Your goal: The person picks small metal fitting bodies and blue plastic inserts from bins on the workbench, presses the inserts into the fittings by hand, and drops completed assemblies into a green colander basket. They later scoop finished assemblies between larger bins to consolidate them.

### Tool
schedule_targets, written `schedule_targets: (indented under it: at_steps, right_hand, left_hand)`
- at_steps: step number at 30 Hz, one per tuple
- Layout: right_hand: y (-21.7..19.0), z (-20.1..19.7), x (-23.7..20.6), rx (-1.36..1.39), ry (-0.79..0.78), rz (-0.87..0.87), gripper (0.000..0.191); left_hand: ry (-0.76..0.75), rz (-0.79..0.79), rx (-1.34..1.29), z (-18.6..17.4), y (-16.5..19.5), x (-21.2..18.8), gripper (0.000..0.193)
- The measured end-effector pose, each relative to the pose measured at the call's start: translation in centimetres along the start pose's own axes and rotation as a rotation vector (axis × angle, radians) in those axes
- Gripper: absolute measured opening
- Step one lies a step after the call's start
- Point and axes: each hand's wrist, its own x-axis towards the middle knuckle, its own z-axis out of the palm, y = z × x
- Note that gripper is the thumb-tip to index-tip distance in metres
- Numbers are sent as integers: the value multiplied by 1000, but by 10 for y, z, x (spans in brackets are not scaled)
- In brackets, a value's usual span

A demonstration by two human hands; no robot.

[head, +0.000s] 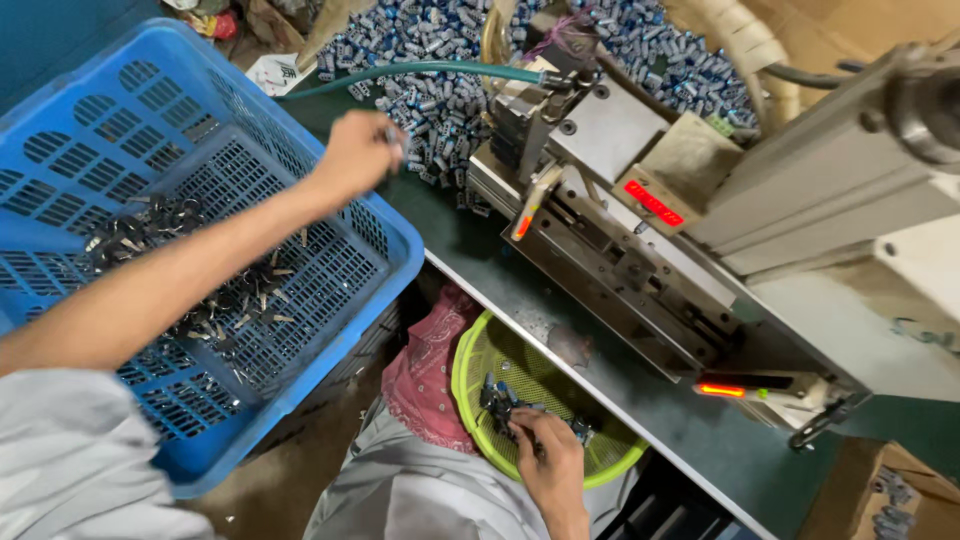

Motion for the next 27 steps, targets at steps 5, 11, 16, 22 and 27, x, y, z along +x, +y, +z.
schedule_targets:
  at_steps: [5, 11, 16, 22, 27]
  right_hand:
    - [3, -18, 0, 326, -14, 289, 25]
    - [1, -46, -20, 1089, -272, 459, 51]
    - [-1, -33, -35, 740, -187, 514, 51]
    - [23, -64, -51, 807, 15, 469, 34]
    - [39, -157, -63, 686, 185, 535, 19]
  left_hand:
    - [-348, -23, 58, 26, 74, -140, 13]
    - [-356, 177, -23, 123, 99, -289, 36]
    - [-279, 322, 208, 195, 119, -304, 47]
    - [-413, 60, -110, 220, 171, -291, 56]
    - [-369, 541, 5, 242, 211, -268, 42]
